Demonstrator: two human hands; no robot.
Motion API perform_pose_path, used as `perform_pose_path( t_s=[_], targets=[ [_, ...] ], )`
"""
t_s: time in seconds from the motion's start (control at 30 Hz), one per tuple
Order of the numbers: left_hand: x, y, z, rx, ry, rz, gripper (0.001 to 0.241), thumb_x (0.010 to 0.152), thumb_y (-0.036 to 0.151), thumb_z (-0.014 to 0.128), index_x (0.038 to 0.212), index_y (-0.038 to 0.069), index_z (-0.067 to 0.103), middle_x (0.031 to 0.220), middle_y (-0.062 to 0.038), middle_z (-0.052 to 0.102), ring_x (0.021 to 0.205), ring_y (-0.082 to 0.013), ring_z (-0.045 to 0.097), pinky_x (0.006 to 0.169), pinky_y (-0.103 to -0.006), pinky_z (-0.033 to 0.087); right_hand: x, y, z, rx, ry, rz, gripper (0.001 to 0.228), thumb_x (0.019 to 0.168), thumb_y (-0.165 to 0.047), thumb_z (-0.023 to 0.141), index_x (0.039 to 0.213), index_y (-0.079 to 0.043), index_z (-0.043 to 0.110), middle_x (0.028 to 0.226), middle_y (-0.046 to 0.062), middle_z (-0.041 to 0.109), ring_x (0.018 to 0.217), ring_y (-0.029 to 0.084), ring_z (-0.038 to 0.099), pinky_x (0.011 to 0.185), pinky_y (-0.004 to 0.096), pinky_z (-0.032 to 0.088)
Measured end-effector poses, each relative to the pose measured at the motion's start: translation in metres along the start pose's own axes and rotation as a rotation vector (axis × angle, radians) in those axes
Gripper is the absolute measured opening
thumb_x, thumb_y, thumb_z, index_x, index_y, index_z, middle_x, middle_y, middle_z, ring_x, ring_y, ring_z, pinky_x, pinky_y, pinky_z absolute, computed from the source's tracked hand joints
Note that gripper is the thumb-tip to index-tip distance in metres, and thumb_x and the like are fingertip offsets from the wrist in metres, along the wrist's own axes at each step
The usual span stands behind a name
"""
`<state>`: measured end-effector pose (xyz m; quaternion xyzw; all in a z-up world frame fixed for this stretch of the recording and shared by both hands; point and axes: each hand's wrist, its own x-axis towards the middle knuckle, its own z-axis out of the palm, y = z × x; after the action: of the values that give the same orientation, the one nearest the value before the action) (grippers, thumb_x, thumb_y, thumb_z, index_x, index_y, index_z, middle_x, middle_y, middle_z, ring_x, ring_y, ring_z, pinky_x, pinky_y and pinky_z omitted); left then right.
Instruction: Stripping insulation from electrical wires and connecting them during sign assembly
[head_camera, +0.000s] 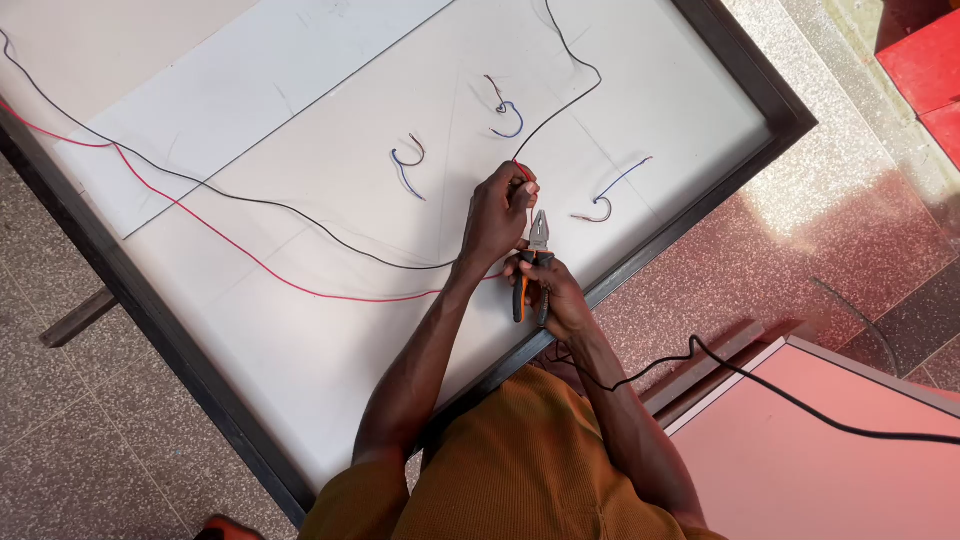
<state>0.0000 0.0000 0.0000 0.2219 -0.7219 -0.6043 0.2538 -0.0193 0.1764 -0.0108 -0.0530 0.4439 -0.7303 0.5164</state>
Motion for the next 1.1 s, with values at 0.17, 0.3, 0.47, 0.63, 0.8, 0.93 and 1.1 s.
perform_pose_path(
  t_s=[0.17, 0.3, 0.47, 0.63, 0.8, 0.93, 1.1],
  targets=[
    [-0.003, -0.011, 0.003, -0.250, 0.024, -0.012, 0.011, 0.116, 0.006, 0.058, 0.116, 0.001, 0.068, 0.110, -0.022, 0.081, 0.102, -0.0322, 0.084, 0.093, -0.0428, 0.070, 0.002, -0.003, 0.005, 0.004, 0.008, -0.036, 0.039, 0.089, 0.004, 0.072, 0.128, 0.007, 0.067, 0.113, 0.017, 0.074, 0.097, 0.025, 0.073, 0.076, 0.034, 0.063],
    [0.001, -0.031, 0.005, -0.370, 0.028, 0.032, 0.014, 0.120, 0.009, 0.057, 0.119, 0.001, 0.067, 0.116, -0.020, 0.080, 0.110, -0.0275, 0.083, 0.098, -0.0402, 0.070, 0.012, 0.015, -0.017, 0.021, 0.024, -0.038, 0.044, 0.085, 0.014, 0.063, 0.129, 0.010, 0.064, 0.113, 0.015, 0.069, 0.101, 0.027, 0.071, 0.088, 0.036, 0.062],
    [-0.004, -0.035, 0.011, -0.415, -0.004, 0.036, 0.014, 0.120, 0.013, 0.058, 0.120, 0.003, 0.069, 0.118, -0.017, 0.079, 0.112, -0.0258, 0.081, 0.098, -0.0402, 0.070, 0.021, 0.033, -0.037, 0.002, 0.047, -0.026, 0.037, 0.085, 0.016, 0.065, 0.121, 0.009, 0.066, 0.103, 0.013, 0.066, 0.097, 0.026, 0.071, 0.092, 0.038, 0.063],
    [-0.011, -0.038, 0.005, -0.402, -0.031, 0.013, 0.014, 0.121, 0.015, 0.058, 0.123, 0.005, 0.067, 0.122, -0.016, 0.077, 0.115, -0.0248, 0.078, 0.102, -0.0419, 0.068, 0.019, 0.025, -0.022, -0.020, 0.069, -0.018, 0.035, 0.085, 0.015, 0.067, 0.119, 0.010, 0.065, 0.100, 0.012, 0.065, 0.096, 0.025, 0.070, 0.093, 0.040, 0.063],
    [-0.021, -0.029, -0.031, -0.303, 0.073, 0.009, 0.015, 0.125, 0.023, 0.048, 0.127, 0.011, 0.057, 0.118, -0.011, 0.077, 0.119, -0.0180, 0.071, 0.102, -0.0367, 0.063, 0.014, 0.013, -0.010, -0.058, -0.054, -0.039, 0.073, 0.093, 0.002, 0.066, 0.164, 0.007, 0.051, 0.140, 0.023, 0.072, 0.129, 0.031, 0.071, 0.101, 0.036, 0.065],
    [-0.034, -0.040, -0.055, -0.245, 0.084, -0.018, 0.012, 0.124, 0.023, 0.048, 0.128, 0.014, 0.055, 0.105, -0.004, 0.076, 0.106, -0.0122, 0.071, 0.094, -0.0287, 0.061, 0.017, 0.012, -0.015, -0.065, -0.061, -0.031, 0.075, 0.093, 0.000, 0.064, 0.166, 0.005, 0.050, 0.141, 0.021, 0.072, 0.131, 0.031, 0.071, 0.101, 0.036, 0.066],
    [-0.051, -0.039, -0.070, -0.187, 0.080, -0.041, 0.023, 0.125, 0.015, 0.043, 0.134, 0.009, 0.063, 0.087, -0.002, 0.062, 0.089, -0.0115, 0.066, 0.090, -0.0317, 0.061, 0.018, 0.012, -0.014, -0.100, -0.051, -0.013, 0.075, 0.093, -0.001, 0.064, 0.166, 0.003, 0.052, 0.142, 0.018, 0.073, 0.132, 0.029, 0.071, 0.101, 0.034, 0.065]
  ],
)
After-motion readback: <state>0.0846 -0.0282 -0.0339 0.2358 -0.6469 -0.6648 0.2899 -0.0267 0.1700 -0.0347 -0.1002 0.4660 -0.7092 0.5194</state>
